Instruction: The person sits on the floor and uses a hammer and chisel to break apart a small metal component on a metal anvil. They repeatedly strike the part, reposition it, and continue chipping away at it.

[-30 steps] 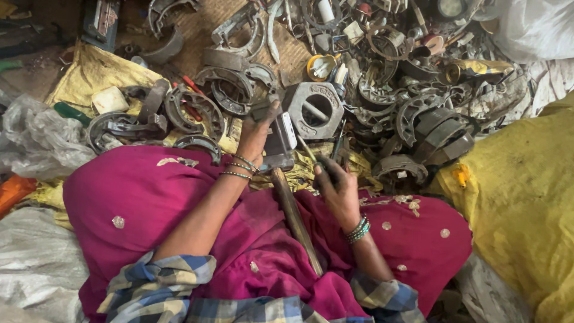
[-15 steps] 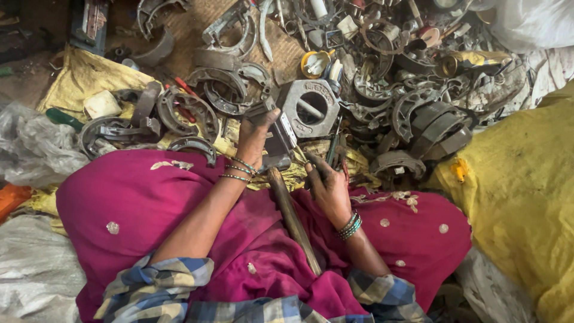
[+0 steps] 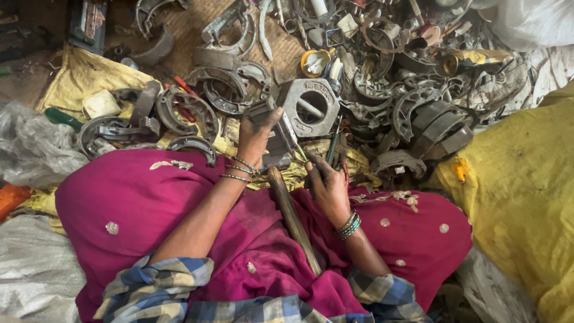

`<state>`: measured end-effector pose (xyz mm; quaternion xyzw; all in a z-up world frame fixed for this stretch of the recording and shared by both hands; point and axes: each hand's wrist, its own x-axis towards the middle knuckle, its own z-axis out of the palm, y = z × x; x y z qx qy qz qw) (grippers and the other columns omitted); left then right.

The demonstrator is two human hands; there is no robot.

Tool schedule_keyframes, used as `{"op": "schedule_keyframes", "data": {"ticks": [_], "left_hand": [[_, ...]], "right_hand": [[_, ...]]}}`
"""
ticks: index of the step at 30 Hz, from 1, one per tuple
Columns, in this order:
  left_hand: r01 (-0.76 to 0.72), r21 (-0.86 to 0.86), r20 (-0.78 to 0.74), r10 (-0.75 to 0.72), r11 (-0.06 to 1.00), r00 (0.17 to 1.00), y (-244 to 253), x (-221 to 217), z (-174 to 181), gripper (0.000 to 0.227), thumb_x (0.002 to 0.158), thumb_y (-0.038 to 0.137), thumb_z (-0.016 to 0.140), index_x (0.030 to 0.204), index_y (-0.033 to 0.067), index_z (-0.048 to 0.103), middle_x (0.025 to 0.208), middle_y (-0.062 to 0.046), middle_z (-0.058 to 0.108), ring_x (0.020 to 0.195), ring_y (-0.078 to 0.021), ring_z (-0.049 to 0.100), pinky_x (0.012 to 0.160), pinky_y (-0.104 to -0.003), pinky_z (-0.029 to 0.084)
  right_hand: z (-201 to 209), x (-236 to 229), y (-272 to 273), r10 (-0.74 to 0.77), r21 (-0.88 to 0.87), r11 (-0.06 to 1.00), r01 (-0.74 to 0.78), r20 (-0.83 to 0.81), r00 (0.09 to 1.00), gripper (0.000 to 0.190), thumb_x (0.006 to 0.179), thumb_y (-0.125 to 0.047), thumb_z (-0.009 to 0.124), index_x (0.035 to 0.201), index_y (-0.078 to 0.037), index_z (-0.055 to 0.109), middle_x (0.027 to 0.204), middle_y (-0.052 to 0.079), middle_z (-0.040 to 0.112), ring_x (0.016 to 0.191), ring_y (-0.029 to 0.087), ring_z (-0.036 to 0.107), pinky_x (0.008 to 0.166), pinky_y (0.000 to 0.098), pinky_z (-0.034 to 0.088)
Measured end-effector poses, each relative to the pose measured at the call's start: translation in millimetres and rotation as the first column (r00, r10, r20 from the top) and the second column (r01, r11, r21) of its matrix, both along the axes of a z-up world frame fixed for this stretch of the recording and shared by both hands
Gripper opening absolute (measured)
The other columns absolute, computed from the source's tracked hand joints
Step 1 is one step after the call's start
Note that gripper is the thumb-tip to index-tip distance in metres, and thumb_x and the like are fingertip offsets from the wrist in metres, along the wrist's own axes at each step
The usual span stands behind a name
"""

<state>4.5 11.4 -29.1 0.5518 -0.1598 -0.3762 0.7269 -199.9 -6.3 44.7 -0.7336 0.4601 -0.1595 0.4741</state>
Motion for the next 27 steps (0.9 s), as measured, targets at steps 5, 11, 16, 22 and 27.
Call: {"op": "schedule_keyframes", "data": {"ticks": [5, 11, 16, 22, 27], "left_hand": [[-0.014, 0.018, 0.261, 0.009, 1.0, 0.965, 1.9, -3.4, -0.1, 0.067, 0.084, 0.048, 0.085, 0.123, 0.0028, 0.055, 0.112, -0.007, 0.072, 0.102, -0.0183, 0.069, 0.094, -0.034, 0.056], [-0.061, 0.095, 0.576, -0.005, 0.994, 0.818, -3.3, -8.5, -12.7, 0.065, 0.083, 0.047, 0.087, 0.116, -0.0004, 0.056, 0.099, -0.012, 0.075, 0.089, -0.0245, 0.076, 0.08, -0.037, 0.06], [-0.071, 0.132, 0.662, -0.035, 0.989, 0.749, -9.0, -11.4, -27.6, 0.07, 0.082, 0.048, 0.087, 0.122, -0.0021, 0.058, 0.107, -0.018, 0.073, 0.098, -0.0317, 0.071, 0.088, -0.042, 0.056], [-0.051, 0.247, 0.707, -0.144, 0.968, 0.692, -16.8, -4.5, -40.1, 0.071, 0.09, 0.054, 0.078, 0.124, -0.0056, 0.061, 0.113, -0.023, 0.07, 0.103, -0.0375, 0.068, 0.091, -0.045, 0.053], [0.127, 0.36, 0.625, -0.34, 0.924, 0.702, -30.8, -6.4, -35.9, 0.065, 0.093, 0.058, 0.068, 0.119, -0.0011, 0.066, 0.105, -0.02, 0.075, 0.096, -0.0358, 0.073, 0.087, -0.045, 0.056]], "right_hand": [[-6.6, 1.1, 3.9, -0.053, 0.056, 0.997, 0.054, -0.018, 0.998, 0.039, 0.102, -0.024, 0.058, 0.134, -0.005, 0.066, 0.061, 0.0, 0.059, 0.051, 0.005, 0.049, 0.047, 0.0258, 0.043], [-24.2, -5.4, -1.3, -0.168, 0.34, 0.931, 0.131, 0.082, 0.982, 0.035, 0.104, -0.027, 0.057, 0.124, -0.001, 0.068, 0.062, -0.002, 0.055, 0.047, 0.006, 0.044, 0.042, 0.0248, 0.034], [-38.6, -6.9, -9.5, -0.19, 0.317, 0.937, 0.145, 0.118, 0.975, 0.027, 0.103, -0.02, 0.06, 0.124, -0.004, 0.062, 0.067, -0.002, 0.055, 0.049, 0.006, 0.044, 0.041, 0.0239, 0.034], [-37.1, -16.2, -19.8, -0.217, 0.425, 0.9, 0.09, 0.261, 0.941, 0.026, 0.097, -0.011, 0.059, 0.12, -0.011, 0.047, 0.08, -0.003, 0.057, 0.049, 0.007, 0.046, 0.039, 0.0249, 0.036], [-14.7, -25.5, -27.8, -0.234, 0.576, 0.817, 0.014, 0.31, 0.922, 0.026, 0.108, -0.014, 0.058, 0.13, -0.002, 0.055, 0.094, 0.008, 0.06, 0.074, 0.012, 0.062, 0.062, 0.0253, 0.049]]}}
